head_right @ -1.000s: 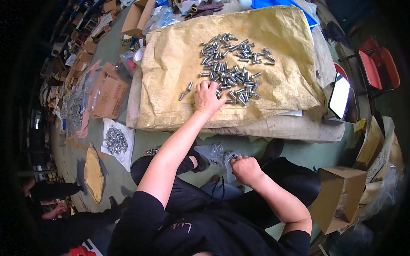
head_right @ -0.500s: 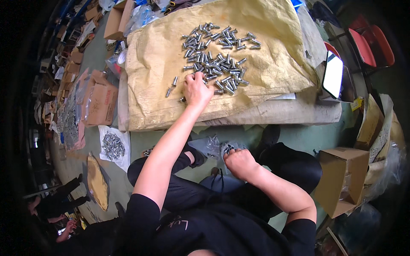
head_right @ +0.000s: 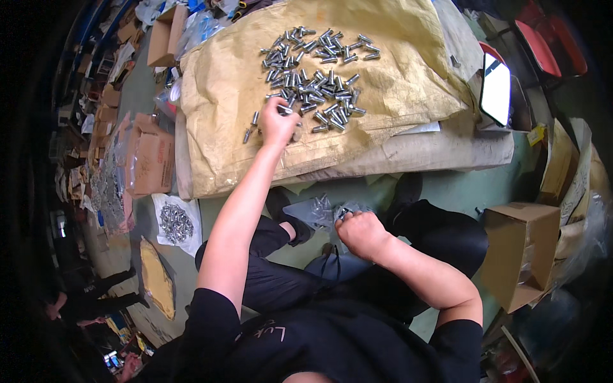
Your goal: Inspecting and sorting small metal bolt-like components on a low surface.
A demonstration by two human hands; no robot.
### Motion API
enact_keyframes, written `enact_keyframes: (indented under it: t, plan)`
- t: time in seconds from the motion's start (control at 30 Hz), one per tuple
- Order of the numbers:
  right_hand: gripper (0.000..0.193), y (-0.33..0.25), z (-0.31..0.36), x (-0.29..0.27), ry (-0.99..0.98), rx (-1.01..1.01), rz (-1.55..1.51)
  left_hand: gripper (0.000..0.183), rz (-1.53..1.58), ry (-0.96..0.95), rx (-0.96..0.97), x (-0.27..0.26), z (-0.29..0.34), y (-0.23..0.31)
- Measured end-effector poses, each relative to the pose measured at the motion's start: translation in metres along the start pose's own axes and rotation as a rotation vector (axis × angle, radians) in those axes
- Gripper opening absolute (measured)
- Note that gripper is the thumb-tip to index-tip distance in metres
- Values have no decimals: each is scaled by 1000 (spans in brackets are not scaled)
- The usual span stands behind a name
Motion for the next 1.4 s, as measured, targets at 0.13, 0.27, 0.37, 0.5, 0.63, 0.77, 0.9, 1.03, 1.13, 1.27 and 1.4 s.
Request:
enact_keyframes:
  t: [0.13,0.27,0.37,0.5,0.63,0.77,0.9,1.03,1.13,1.27,1.4]
  plan:
    - [14,2,-1,-5,30,5,-11,34,1000,238,-845,2,4,-33]
    - [14,1,-3,-4,29,15,-25,29,1733,254,-925,0,1,-45]
    - [14,3,-4,0,24,11,-35,30,2060,255,-949,2,1,-26]
    - [14,0,-4,-1,52,3,-37,20,2150,281,-882,1,1,-5]
    - [14,-1,-4,-4,55,-10,-37,30,1983,334,-828,9,3,-25]
    - [14,0,-4,-2,43,-3,-35,38,2185,323,-852,15,4,-40]
    - [14,0,-4,2,16,6,-8,36,2235,224,-969,21,14,-34]
    - [15,-1,-5,0,3,0,-2,31,2216,324,-1018,16,16,-29]
    - [15,-2,-5,-2,-11,18,-10,24,2196,345,-942,3,15,-21]
    - [14,-4,-6,2,-1,-1,22,14,2144,82,-892,-13,29,-12]
    - [13,-4,-7,-2,57,-20,-23,18,1948,13,-874,-37,60,25]
Point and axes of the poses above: each hand's wrist, its own z-axis away from the middle knuckle, its own x-axis out of the palm, y = z × x, the point moved 6 cm from there along -z, towards the middle knuckle, and after that the axes turned 15 degrees about x, right-handed, at the moved point
